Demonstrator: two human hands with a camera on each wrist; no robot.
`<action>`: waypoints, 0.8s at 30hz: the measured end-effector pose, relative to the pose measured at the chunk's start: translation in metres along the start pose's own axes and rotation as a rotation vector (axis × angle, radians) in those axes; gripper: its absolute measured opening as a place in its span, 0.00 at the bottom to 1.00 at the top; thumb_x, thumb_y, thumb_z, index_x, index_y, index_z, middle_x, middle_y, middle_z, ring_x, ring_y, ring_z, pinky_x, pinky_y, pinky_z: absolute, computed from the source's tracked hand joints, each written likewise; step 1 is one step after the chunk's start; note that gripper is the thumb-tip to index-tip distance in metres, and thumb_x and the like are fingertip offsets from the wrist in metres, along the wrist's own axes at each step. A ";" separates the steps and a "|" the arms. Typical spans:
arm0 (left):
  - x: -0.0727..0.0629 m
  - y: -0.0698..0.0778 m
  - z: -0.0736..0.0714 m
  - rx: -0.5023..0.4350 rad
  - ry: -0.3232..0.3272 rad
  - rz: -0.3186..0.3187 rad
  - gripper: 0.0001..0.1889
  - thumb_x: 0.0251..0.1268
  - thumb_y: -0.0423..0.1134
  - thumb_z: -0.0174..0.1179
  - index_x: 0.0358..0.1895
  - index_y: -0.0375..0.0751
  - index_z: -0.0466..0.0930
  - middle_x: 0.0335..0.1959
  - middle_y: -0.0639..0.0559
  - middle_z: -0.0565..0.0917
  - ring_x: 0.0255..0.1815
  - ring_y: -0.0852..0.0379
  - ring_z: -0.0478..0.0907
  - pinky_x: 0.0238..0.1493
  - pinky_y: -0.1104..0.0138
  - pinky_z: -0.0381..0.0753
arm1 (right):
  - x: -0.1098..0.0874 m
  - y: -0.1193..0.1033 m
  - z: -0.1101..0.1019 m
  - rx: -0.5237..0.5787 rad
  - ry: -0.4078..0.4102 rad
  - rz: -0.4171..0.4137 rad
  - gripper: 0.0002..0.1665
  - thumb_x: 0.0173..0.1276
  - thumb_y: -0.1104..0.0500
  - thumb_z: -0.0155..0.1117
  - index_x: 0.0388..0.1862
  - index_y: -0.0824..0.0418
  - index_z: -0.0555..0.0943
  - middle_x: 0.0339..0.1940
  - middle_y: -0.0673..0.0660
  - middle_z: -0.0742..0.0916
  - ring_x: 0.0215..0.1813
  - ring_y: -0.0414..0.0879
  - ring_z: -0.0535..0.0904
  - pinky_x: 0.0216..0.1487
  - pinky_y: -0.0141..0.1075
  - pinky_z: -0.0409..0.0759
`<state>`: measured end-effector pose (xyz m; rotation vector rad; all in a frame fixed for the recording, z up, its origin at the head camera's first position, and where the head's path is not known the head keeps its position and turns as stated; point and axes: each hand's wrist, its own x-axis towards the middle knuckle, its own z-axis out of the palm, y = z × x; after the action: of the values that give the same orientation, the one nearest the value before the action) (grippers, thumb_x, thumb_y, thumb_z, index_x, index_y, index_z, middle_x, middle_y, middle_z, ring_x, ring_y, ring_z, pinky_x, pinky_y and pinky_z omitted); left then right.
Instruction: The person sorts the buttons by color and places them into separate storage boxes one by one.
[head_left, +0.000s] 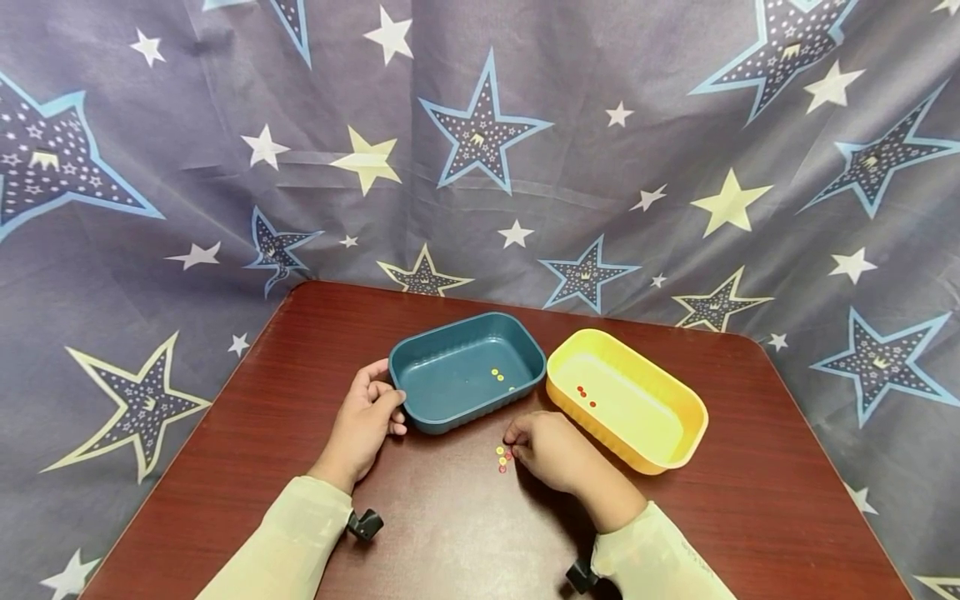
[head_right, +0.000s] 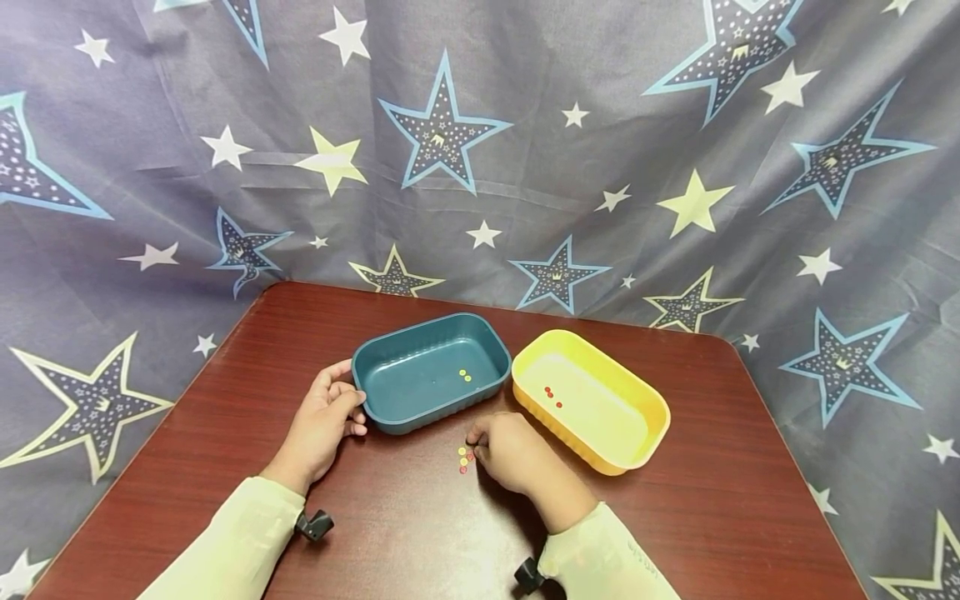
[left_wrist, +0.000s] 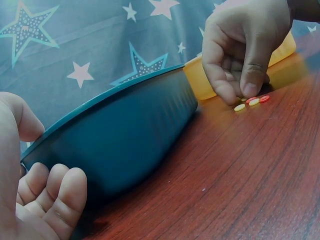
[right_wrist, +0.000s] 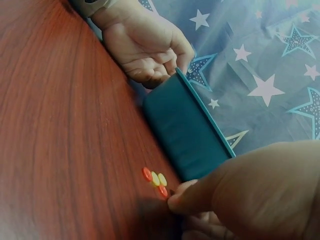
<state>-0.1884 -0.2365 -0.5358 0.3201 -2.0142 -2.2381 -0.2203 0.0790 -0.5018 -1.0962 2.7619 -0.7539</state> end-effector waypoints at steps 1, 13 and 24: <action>0.000 0.000 0.000 0.000 0.000 0.000 0.32 0.81 0.28 0.60 0.83 0.44 0.64 0.37 0.51 0.77 0.30 0.56 0.78 0.29 0.69 0.89 | 0.000 -0.001 0.000 0.002 0.000 0.011 0.09 0.66 0.72 0.75 0.37 0.58 0.90 0.32 0.50 0.93 0.39 0.42 0.89 0.44 0.36 0.89; -0.001 0.000 0.002 -0.001 -0.001 -0.001 0.32 0.80 0.28 0.60 0.83 0.44 0.63 0.37 0.51 0.77 0.30 0.56 0.78 0.29 0.69 0.88 | -0.005 -0.008 -0.004 -0.065 -0.047 0.117 0.09 0.69 0.68 0.75 0.35 0.55 0.86 0.31 0.47 0.85 0.39 0.42 0.80 0.46 0.40 0.84; 0.000 0.000 0.000 -0.003 0.000 0.001 0.32 0.80 0.28 0.60 0.83 0.45 0.63 0.37 0.51 0.77 0.30 0.56 0.78 0.29 0.69 0.88 | -0.007 -0.010 -0.008 -0.058 -0.045 0.163 0.10 0.68 0.67 0.79 0.34 0.54 0.86 0.27 0.46 0.86 0.33 0.40 0.81 0.40 0.37 0.83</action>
<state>-0.1880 -0.2363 -0.5357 0.3187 -2.0105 -2.2401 -0.2105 0.0809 -0.4905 -0.8720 2.8079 -0.6249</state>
